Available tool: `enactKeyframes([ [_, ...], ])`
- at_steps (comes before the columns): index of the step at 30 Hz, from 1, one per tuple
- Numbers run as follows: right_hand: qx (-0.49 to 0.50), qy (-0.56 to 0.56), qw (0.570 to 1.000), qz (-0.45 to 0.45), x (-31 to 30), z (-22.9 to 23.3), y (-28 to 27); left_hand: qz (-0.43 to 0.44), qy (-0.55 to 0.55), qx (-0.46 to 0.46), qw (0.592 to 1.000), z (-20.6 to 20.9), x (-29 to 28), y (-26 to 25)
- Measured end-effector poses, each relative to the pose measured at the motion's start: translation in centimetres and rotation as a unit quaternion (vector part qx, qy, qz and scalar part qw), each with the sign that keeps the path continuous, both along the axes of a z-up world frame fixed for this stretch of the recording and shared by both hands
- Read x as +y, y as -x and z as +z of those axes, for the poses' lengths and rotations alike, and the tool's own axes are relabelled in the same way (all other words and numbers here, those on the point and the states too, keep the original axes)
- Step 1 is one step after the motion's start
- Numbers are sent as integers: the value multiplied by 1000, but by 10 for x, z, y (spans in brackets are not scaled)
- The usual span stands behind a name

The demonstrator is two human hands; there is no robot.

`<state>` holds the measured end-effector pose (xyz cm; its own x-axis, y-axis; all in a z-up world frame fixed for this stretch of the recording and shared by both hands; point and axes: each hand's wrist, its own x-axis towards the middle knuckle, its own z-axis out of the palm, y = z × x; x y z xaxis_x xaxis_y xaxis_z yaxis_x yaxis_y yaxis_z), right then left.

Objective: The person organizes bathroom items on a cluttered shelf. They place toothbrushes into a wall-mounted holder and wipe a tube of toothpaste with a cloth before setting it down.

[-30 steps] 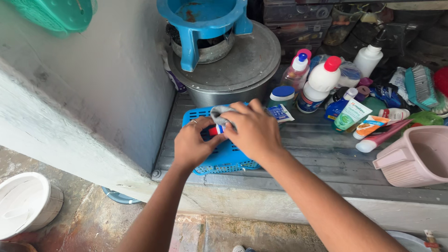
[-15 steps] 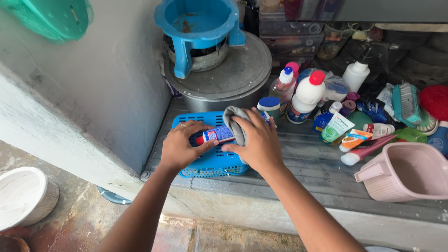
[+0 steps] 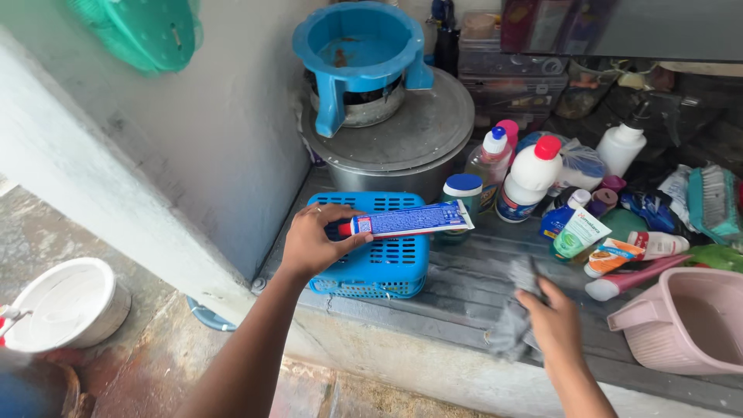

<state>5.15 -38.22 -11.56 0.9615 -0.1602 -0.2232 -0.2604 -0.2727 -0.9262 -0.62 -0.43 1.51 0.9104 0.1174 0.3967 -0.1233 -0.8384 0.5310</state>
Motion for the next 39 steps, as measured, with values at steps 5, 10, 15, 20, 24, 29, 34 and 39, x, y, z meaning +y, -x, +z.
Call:
enactKeyframes([
  [5,-146,-121,980,54,11,26,10,24,31,14,999,-6,0,4],
  [10,-383,0,891,243,94,109,0,46,86,38,994,-12,5,-5],
  [15,-502,350,713,341,155,142,13,29,103,15,994,-17,8,-3],
  [20,-505,319,766,238,143,116,10,83,98,59,990,-17,7,-8],
  [24,-475,357,780,196,98,90,8,56,87,19,994,-16,5,-5],
  [29,-355,196,905,125,61,67,-4,74,129,53,987,-14,6,-3],
  [34,-258,-65,962,68,47,65,-20,78,121,45,989,-16,6,-3],
  [39,-58,-468,881,40,52,86,-13,99,199,48,974,-17,7,-7],
])
